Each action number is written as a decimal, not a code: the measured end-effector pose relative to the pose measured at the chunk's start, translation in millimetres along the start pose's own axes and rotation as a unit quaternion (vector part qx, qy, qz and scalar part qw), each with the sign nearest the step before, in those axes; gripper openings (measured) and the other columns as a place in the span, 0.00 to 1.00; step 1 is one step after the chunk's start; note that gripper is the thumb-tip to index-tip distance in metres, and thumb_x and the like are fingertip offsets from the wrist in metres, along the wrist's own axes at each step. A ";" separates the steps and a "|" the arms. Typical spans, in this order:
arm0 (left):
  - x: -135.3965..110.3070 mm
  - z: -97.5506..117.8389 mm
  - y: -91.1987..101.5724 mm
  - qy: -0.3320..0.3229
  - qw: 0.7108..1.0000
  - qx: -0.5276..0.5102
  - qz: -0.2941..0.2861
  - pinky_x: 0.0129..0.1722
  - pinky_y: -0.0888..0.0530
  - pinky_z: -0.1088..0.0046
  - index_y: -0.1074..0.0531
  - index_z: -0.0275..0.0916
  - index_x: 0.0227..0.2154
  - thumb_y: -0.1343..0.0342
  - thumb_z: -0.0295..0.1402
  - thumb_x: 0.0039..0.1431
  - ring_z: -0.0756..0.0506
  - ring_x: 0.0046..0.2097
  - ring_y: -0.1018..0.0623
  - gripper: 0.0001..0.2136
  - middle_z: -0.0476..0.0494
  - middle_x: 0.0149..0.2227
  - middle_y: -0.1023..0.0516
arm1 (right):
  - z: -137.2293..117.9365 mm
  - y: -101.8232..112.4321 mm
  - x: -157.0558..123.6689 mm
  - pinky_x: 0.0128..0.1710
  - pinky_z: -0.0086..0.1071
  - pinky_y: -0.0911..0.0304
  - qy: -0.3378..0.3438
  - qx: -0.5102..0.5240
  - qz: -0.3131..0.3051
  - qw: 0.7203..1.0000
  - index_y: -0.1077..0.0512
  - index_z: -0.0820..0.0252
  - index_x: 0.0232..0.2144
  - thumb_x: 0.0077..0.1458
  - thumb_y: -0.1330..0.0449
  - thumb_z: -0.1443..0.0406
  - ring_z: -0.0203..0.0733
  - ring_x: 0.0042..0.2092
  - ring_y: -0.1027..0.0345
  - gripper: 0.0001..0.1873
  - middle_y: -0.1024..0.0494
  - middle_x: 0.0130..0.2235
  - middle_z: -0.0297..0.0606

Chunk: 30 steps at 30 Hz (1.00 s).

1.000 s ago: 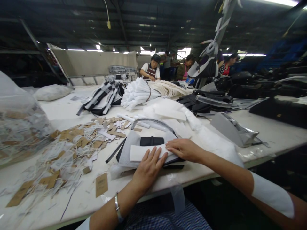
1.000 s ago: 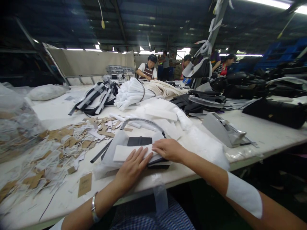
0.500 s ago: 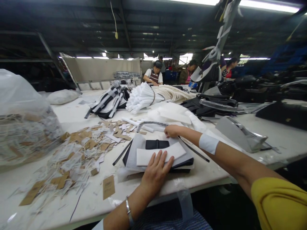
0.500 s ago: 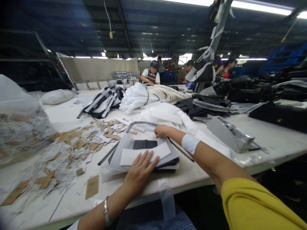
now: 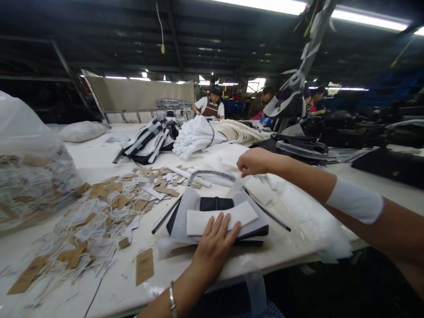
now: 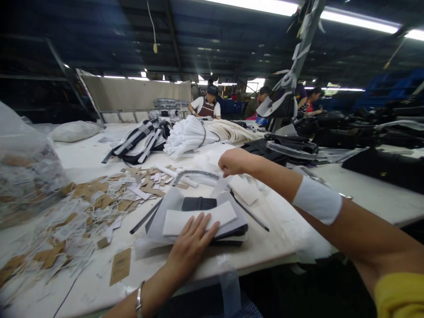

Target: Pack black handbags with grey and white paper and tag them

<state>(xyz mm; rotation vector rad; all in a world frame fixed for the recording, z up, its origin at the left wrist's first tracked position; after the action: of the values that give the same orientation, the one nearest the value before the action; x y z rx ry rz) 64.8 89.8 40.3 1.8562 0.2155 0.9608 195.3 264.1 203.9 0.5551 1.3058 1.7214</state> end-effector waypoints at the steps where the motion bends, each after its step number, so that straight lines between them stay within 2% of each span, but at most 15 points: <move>1: 0.2 -0.2 0.1 0.002 1.000 -0.004 -0.001 0.62 0.35 0.55 0.42 0.44 0.65 0.56 0.28 0.69 0.37 0.64 0.34 0.23 0.38 0.64 0.35 | -7.7 5.6 -9.5 0.27 0.31 0.54 0.007 -0.004 0.004 1.000 0.21 0.54 0.30 0.50 0.33 0.60 0.42 0.35 0.29 0.06 0.20 0.33 0.36; 4: 0.7 -0.5 -0.3 0.006 1.000 -0.014 -0.001 0.61 0.35 0.54 0.42 0.44 0.65 0.56 0.27 0.69 0.36 0.64 0.34 0.23 0.38 0.64 0.35 | -39.6 14.6 -42.3 0.26 0.31 0.55 0.034 0.009 0.027 0.999 0.23 0.54 0.30 0.53 0.35 0.63 0.40 0.34 0.29 0.02 0.20 0.34 0.35; 6: 0.9 -0.2 -0.5 0.005 1.000 -0.020 0.005 0.61 0.34 0.53 0.42 0.44 0.65 0.56 0.27 0.69 0.35 0.65 0.35 0.23 0.37 0.64 0.35 | -66.1 10.7 -65.7 0.26 0.31 0.55 0.054 0.026 0.048 0.997 0.24 0.55 0.32 0.55 0.37 0.64 0.38 0.32 0.30 0.02 0.22 0.34 0.34; 11: 1.5 -1.1 -0.2 0.016 0.999 -0.036 0.015 0.61 0.34 0.53 0.40 0.42 0.64 0.56 0.28 0.69 0.36 0.65 0.35 0.22 0.36 0.64 0.35 | -127.1 -26.2 -112.2 0.26 0.33 0.51 0.085 0.068 0.143 0.984 0.28 0.59 0.31 0.59 0.42 0.71 0.37 0.28 0.34 0.05 0.26 0.31 0.35; 16: 1.2 -2.2 4.5 0.029 0.996 -0.080 0.034 0.64 0.37 0.55 0.35 0.34 0.58 0.59 0.27 0.70 0.39 0.66 0.37 0.18 0.36 0.64 0.35 | -156.0 -60.4 -130.8 0.30 0.33 0.44 0.096 0.087 0.211 0.969 0.30 0.61 0.30 0.60 0.44 0.74 0.40 0.30 0.35 0.08 0.27 0.30 0.37; 19: 1.6 -5.3 4.7 0.061 0.991 -0.112 0.030 0.65 0.38 0.57 0.38 0.32 0.61 0.61 0.23 0.68 0.42 0.67 0.39 0.20 0.39 0.64 0.34 | -160.3 -64.8 -136.0 0.32 0.34 0.42 0.105 0.116 0.227 0.961 0.30 0.62 0.30 0.61 0.46 0.73 0.41 0.31 0.35 0.09 0.27 0.31 0.38; 21: 2.6 -6.2 3.0 0.074 0.990 -0.118 0.012 0.64 0.37 0.56 0.43 0.36 0.64 0.59 0.23 0.69 0.42 0.67 0.38 0.23 0.40 0.65 0.35 | -160.4 -62.8 -139.6 0.33 0.34 0.39 0.129 0.154 0.227 0.953 0.28 0.62 0.32 0.63 0.46 0.71 0.42 0.32 0.32 0.09 0.25 0.31 0.39; 24: 4.2 -5.7 2.3 0.074 0.991 -0.107 -0.008 0.63 0.35 0.54 0.43 0.46 0.66 0.53 0.28 0.69 0.40 0.65 0.35 0.24 0.41 0.65 0.35 | -145.7 -56.3 -142.1 0.36 0.31 0.35 0.150 0.290 0.212 0.921 0.26 0.60 0.40 0.65 0.44 0.63 0.40 0.36 0.27 0.09 0.21 0.35 0.38; 27: 4.7 -5.9 3.6 0.074 0.993 -0.096 -0.014 0.62 0.34 0.55 0.41 0.48 0.65 0.50 0.28 0.67 0.39 0.65 0.35 0.24 0.40 0.65 0.35 | -106.2 -54.0 -133.8 0.42 0.28 0.32 0.062 0.390 0.224 0.891 0.25 0.55 0.45 0.66 0.45 0.61 0.38 0.41 0.24 0.11 0.19 0.41 0.37; 28: 4.7 -5.9 4.1 0.074 0.993 -0.093 -0.015 0.62 0.34 0.55 0.41 0.48 0.65 0.50 0.27 0.67 0.39 0.65 0.35 0.25 0.40 0.65 0.36 | -93.6 -55.5 -128.6 0.45 0.30 0.32 0.031 0.393 0.227 0.891 0.25 0.54 0.46 0.66 0.46 0.62 0.39 0.44 0.24 0.12 0.19 0.43 0.38; 30: 4.9 -5.4 5.2 0.071 0.993 -0.088 -0.016 0.62 0.34 0.56 0.42 0.48 0.65 0.51 0.25 0.67 0.39 0.65 0.36 0.26 0.39 0.67 0.39 | -79.6 -61.3 -114.5 0.52 0.35 0.34 0.017 0.374 0.208 0.904 0.25 0.54 0.50 0.65 0.45 0.63 0.43 0.51 0.27 0.14 0.20 0.49 0.40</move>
<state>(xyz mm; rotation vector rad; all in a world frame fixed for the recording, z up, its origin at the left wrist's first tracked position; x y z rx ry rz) 62.9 93.5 48.2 1.6207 0.2372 1.0576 215.6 128.8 137.0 1.3245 1.9853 1.4986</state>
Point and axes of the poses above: each hand's wrist, its own x-axis towards the middle knuckle, its own y-axis out of the back of the hand, z = x × y, the point moved 7 cm from there along x, towards the middle knuckle
